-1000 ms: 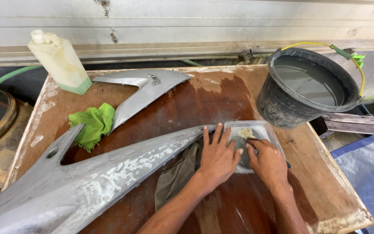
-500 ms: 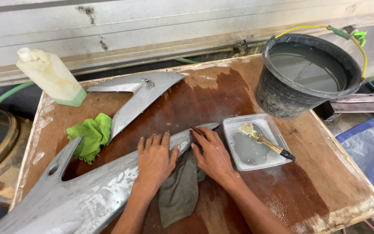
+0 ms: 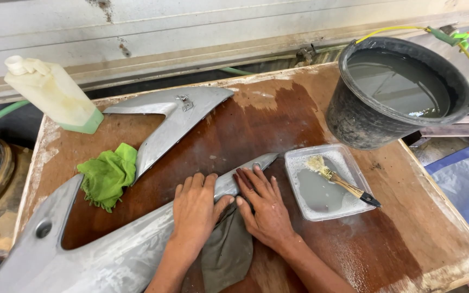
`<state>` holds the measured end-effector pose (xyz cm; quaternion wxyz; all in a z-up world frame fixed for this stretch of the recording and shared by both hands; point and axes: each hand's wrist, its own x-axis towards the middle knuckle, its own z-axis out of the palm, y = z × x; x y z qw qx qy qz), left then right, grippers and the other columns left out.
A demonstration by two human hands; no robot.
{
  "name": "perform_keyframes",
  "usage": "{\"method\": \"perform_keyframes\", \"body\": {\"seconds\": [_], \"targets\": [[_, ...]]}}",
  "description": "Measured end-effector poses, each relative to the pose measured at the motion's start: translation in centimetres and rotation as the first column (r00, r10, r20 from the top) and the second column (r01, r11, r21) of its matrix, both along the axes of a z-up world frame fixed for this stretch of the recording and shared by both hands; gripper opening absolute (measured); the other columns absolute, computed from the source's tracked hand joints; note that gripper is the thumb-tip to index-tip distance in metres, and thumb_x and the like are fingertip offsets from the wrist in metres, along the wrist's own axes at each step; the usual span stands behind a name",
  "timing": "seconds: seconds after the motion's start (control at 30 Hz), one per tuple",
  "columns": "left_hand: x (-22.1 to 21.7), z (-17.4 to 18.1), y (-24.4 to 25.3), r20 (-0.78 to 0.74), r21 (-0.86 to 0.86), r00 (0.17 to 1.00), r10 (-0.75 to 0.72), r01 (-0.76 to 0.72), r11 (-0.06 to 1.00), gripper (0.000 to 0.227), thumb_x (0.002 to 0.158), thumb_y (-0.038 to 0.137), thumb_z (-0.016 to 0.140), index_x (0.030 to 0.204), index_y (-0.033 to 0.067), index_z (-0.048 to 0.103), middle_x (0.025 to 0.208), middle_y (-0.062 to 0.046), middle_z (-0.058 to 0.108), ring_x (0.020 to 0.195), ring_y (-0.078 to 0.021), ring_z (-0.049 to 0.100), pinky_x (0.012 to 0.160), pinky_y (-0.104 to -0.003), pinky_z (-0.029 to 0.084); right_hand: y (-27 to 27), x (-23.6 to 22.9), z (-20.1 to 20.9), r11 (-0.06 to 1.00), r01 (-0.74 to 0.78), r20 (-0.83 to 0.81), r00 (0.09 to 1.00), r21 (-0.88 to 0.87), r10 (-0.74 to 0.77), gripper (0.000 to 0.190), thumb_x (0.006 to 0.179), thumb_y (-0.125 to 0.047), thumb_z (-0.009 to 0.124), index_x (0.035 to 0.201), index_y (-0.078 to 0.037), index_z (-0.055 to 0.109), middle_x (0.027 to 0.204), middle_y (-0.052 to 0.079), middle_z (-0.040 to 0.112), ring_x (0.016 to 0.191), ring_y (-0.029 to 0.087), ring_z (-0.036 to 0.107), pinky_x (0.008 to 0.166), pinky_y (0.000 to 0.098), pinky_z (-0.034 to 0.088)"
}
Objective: The person scrubs a silver metal part with a small abrasive pad and a cloth on a wooden workbench. They repeatedly rub the surface of the part, occasionally dipping the pad into a container of liquid to keep it wet. A second metal part, a bucket of water, and a paintbrush are also visible on the table.
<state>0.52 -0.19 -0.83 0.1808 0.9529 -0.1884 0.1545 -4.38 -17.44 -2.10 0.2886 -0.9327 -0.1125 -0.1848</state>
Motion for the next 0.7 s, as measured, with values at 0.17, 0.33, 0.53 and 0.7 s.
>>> {"method": "perform_keyframes", "body": {"seconds": [0.17, 0.33, 0.53, 0.7], "targets": [[-0.3, 0.4, -0.2, -0.028, 0.034, 1.0, 0.007, -0.006, 0.999, 0.058, 0.077, 0.044, 0.083, 0.117, 0.0054, 0.069, 0.092, -0.011, 0.065, 0.079, -0.0273, 0.061, 0.073, -0.039, 0.047, -0.4, 0.4, -0.4, 0.996, 0.085, 0.016, 0.996, 0.041, -0.085, 0.052, 0.097, -0.016, 0.055, 0.147, -0.004, 0.053, 0.157, 0.012, 0.048, 0.152, 0.035, 0.035, 0.119, 0.0554, 0.029], [-0.4, 0.4, -0.1, 0.006, 0.049, 1.0, -0.006, 0.006, 0.999, 0.056, 0.079, 0.044, 0.08, 0.117, 0.0047, 0.068, 0.094, -0.012, 0.065, 0.079, -0.0289, 0.062, 0.073, -0.04, 0.047, 0.2, -0.1, -0.5, 0.999, -0.022, 0.034, 0.999, 0.025, 0.022, 0.051, 0.098, -0.018, 0.057, 0.147, -0.004, 0.054, 0.16, 0.01, 0.046, 0.153, 0.031, 0.034, 0.121, 0.0544, 0.025], [-0.3, 0.5, -0.2, 0.026, 0.029, 1.0, 0.011, -0.012, 1.0, 0.055, 0.077, 0.044, 0.081, 0.116, 0.0062, 0.069, 0.092, -0.012, 0.065, 0.078, -0.0294, 0.061, 0.072, -0.04, 0.047, -0.3, 0.8, -0.6, 0.994, 0.098, 0.08, 0.992, 0.04, -0.101, 0.053, 0.094, -0.016, 0.061, 0.145, -0.002, 0.055, 0.157, 0.011, 0.048, 0.15, 0.033, 0.04, 0.119, 0.0529, 0.032], [-0.4, 0.5, -0.2, 0.026, 0.035, 1.0, -0.002, 0.001, 0.999, 0.054, 0.079, 0.041, 0.081, 0.116, 0.0041, 0.068, 0.094, -0.013, 0.065, 0.078, -0.0293, 0.062, 0.071, -0.039, 0.047, -0.1, 0.5, -1.1, 0.999, 0.025, 0.036, 0.999, -0.032, -0.024, 0.057, 0.095, -0.017, 0.061, 0.15, -0.01, 0.052, 0.159, 0.007, 0.048, 0.152, 0.029, 0.035, 0.121, 0.0576, 0.024]]}}
